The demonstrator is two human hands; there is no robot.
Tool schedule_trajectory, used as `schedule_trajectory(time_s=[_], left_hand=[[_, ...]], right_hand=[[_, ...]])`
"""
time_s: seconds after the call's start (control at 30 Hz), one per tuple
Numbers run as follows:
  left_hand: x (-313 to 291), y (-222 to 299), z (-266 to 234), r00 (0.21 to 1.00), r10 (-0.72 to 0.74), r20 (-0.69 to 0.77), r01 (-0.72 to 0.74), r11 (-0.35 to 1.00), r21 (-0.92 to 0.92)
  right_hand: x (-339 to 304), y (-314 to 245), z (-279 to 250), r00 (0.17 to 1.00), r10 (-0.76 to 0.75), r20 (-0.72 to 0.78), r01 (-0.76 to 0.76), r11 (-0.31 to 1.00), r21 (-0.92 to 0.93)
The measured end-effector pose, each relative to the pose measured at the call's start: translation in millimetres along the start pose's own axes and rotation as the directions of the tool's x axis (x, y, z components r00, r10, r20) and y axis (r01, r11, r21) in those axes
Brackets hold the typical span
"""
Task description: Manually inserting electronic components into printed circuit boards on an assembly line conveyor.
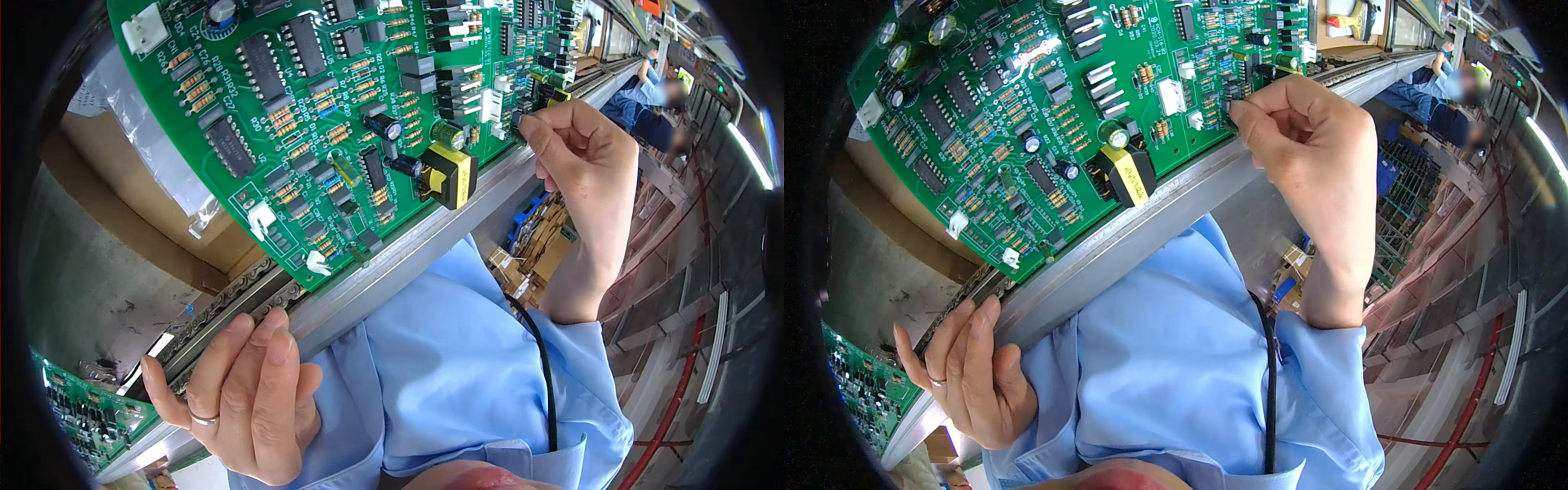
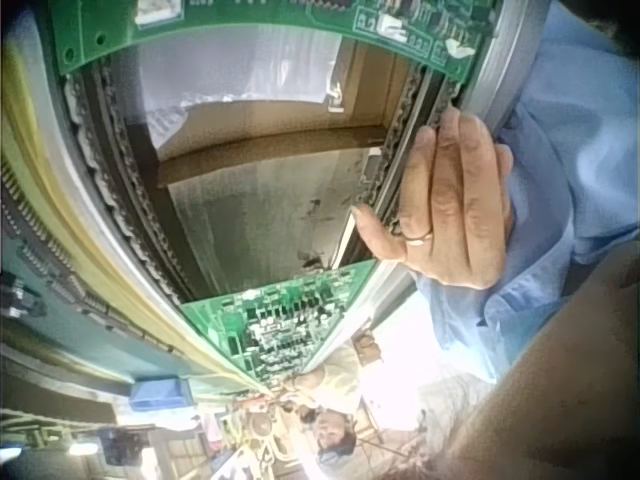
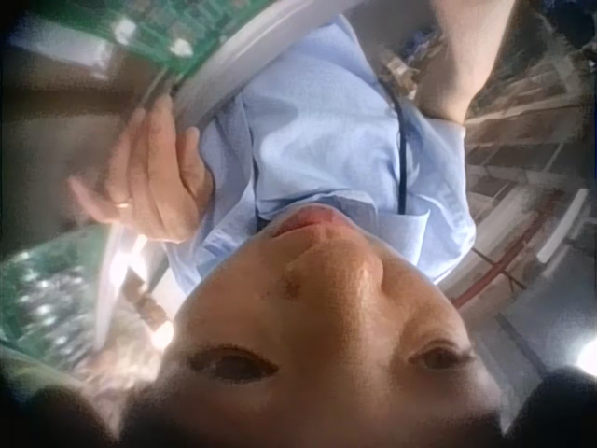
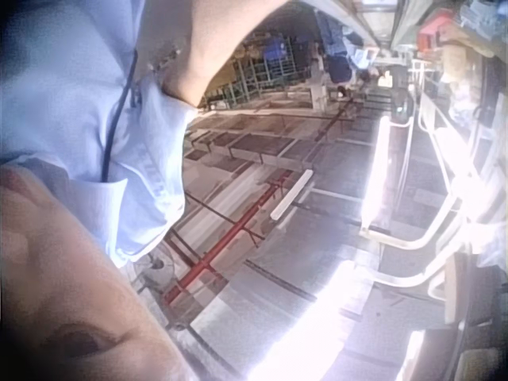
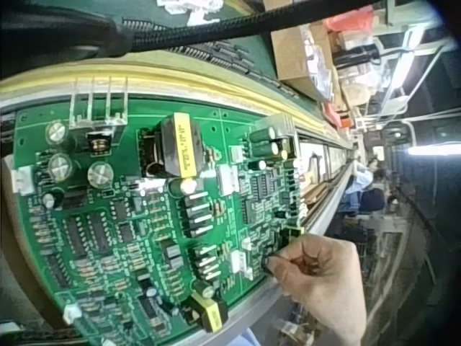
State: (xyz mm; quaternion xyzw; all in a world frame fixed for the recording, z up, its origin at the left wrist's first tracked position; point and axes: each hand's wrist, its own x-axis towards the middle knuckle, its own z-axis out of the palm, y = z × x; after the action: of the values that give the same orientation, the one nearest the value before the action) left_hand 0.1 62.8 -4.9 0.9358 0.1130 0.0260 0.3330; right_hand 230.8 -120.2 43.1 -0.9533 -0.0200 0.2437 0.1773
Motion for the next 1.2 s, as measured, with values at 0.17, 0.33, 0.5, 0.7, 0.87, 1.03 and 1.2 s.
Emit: schedule_trajectory(time_s=[0.17,0.33,0.5,0.7,0.87,1.03,1.2], left_hand=[[-1,0,6,1.0,0.015,-0.003,-0.015,1.0,-0.019],[0,2,-4,1.0,-0.003,0.025,0.002,1.0,0.004],[0,0,3,1.0,0.003,0.018,-0.003,1.0,-0.029],[2,1,0,1.0,0.011,0.017,-0.011,1.0,-0.028],[-1,-2,0,1.0,0.025,-0.014,-0.025,0.999,-0.026],[0,0,1,1.0,0.024,-0.015,-0.024,0.999,-0.023],[9,7,13,0.996,-0.06,-0.069,0.064,0.996,0.06]], right_hand=[[-5,8,2,0.998,-0.001,-0.063,0.002,1.0,0.011],[0,-5,-5,0.998,0.051,0.046,-0.049,0.998,-0.049],[-1,-5,-5,0.997,0.072,0.014,-0.07,0.988,-0.136],[-1,-10,0,0.997,0.075,-0.027,-0.078,0.987,-0.142],[-1,-11,1,0.997,0.074,-0.037,-0.078,0.989,-0.126],[-14,-3,-17,0.997,-0.054,-0.061,0.046,0.991,-0.13],[-17,17,-11,0.983,-0.18,-0.044,0.173,0.976,-0.134]])
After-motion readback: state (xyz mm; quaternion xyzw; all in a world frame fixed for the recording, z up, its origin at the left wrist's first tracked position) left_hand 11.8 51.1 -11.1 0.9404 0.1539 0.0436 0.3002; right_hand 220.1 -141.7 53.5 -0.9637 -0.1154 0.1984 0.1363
